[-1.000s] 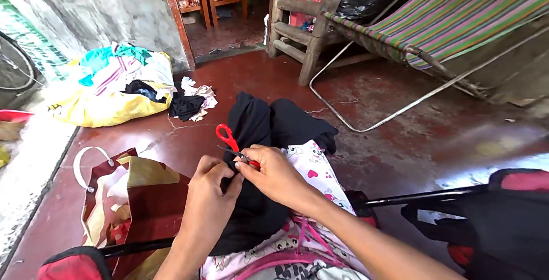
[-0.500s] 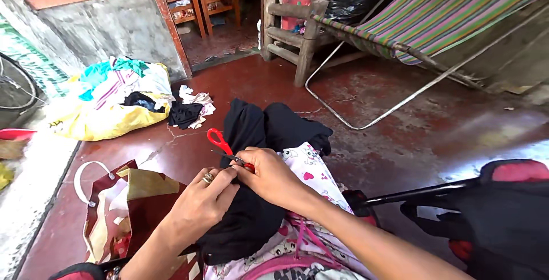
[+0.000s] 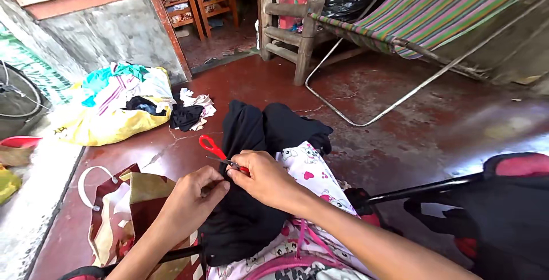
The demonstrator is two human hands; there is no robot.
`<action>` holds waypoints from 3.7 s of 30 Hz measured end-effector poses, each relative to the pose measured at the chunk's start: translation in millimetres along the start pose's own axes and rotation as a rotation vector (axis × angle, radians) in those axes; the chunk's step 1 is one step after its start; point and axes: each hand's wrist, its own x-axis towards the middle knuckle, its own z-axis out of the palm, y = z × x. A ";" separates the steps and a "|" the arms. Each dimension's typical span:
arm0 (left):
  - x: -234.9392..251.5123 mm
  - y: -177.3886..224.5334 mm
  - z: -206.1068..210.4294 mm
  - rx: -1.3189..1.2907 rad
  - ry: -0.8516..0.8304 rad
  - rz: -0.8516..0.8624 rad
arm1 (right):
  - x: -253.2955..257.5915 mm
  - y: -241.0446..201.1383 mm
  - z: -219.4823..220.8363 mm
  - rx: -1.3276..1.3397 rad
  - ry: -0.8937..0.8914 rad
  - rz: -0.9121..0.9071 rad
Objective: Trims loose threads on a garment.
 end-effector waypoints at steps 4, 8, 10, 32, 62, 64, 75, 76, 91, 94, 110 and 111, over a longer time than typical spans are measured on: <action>0.0 8.0 -9.3 0.157 -0.068 -0.035 | 1.6 -2.8 1.5 -0.030 -0.029 -0.010; 3.6 4.0 -8.0 0.141 -0.137 0.021 | 5.0 -5.6 -0.5 -0.043 -0.021 -0.020; 6.6 -0.6 -8.6 0.065 -0.169 0.045 | 5.7 -5.7 -4.1 -0.039 -0.020 -0.012; -46.5 -16.9 -17.6 -0.160 -0.141 0.293 | -80.9 -10.0 8.9 -0.165 0.132 -0.281; -63.7 -21.6 -19.0 -0.243 -0.235 0.322 | -89.6 -30.6 19.0 -0.410 0.126 -0.312; -63.6 -22.5 -19.1 -0.253 -0.215 0.336 | -89.0 -31.4 19.3 -0.424 0.137 -0.317; -65.1 -26.0 -20.9 -0.328 -0.211 0.320 | -84.8 -34.9 23.4 -0.451 0.159 -0.346; -65.3 -26.8 -21.1 -0.336 -0.208 0.322 | -84.3 -35.0 24.0 -0.458 0.167 -0.350; -67.8 -29.1 -27.0 -0.362 -0.239 0.323 | -88.5 -41.6 16.8 -0.410 0.056 -0.316; -67.3 -30.0 -28.1 -0.407 -0.246 0.320 | -82.2 -40.3 28.3 -0.407 0.100 -0.346; -69.1 -25.2 -34.4 -0.254 -0.219 0.384 | -95.9 -61.7 -10.5 -0.232 0.012 -0.230; -70.1 -24.1 -34.1 -0.257 -0.212 0.365 | -96.9 -62.6 -9.1 -0.244 0.016 -0.238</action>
